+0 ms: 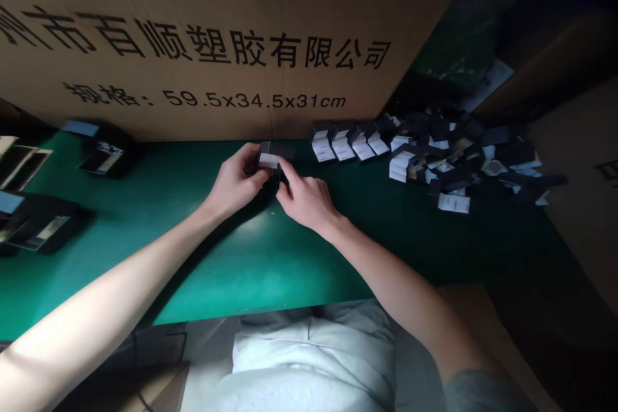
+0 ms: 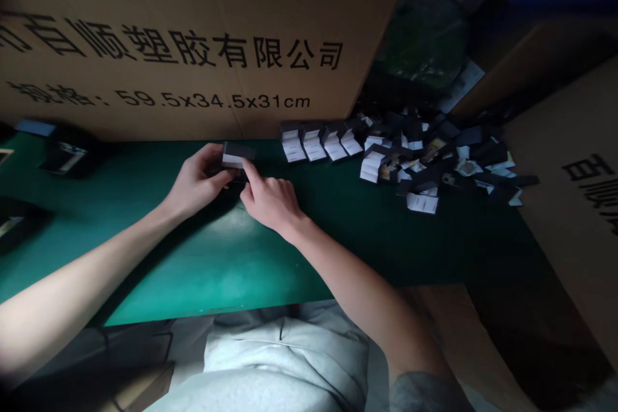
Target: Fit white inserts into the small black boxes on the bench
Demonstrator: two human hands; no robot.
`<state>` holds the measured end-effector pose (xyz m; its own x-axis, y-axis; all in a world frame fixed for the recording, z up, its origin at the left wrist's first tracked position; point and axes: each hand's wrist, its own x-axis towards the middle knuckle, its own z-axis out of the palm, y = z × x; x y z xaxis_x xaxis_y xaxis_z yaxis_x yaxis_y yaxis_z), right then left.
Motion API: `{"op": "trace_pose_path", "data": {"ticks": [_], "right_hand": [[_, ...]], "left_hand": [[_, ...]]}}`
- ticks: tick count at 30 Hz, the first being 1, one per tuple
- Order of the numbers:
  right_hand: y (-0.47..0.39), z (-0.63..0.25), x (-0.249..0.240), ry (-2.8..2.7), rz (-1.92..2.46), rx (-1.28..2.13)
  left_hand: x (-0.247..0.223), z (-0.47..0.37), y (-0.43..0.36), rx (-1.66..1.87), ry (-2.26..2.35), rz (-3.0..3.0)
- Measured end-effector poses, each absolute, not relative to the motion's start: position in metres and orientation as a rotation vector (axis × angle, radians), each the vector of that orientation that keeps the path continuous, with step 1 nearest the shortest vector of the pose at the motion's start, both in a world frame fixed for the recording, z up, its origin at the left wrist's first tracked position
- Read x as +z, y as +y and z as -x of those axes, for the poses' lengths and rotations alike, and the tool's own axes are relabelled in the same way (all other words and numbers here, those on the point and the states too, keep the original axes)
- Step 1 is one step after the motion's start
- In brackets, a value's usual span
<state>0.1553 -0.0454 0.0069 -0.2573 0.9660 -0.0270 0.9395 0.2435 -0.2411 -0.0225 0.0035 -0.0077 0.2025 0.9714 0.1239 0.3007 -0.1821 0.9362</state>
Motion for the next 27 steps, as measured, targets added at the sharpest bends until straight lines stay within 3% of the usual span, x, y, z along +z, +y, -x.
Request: {"op": "trace_pose_path", "data": {"ticks": [27], "right_hand": [[-0.0450, -0.1553, 0.0061, -2.380, 1.834, 0.306]], "left_hand": [[-0.0100, 0.0238, 0.0046, 1.015, 1.220, -1.689]]}}
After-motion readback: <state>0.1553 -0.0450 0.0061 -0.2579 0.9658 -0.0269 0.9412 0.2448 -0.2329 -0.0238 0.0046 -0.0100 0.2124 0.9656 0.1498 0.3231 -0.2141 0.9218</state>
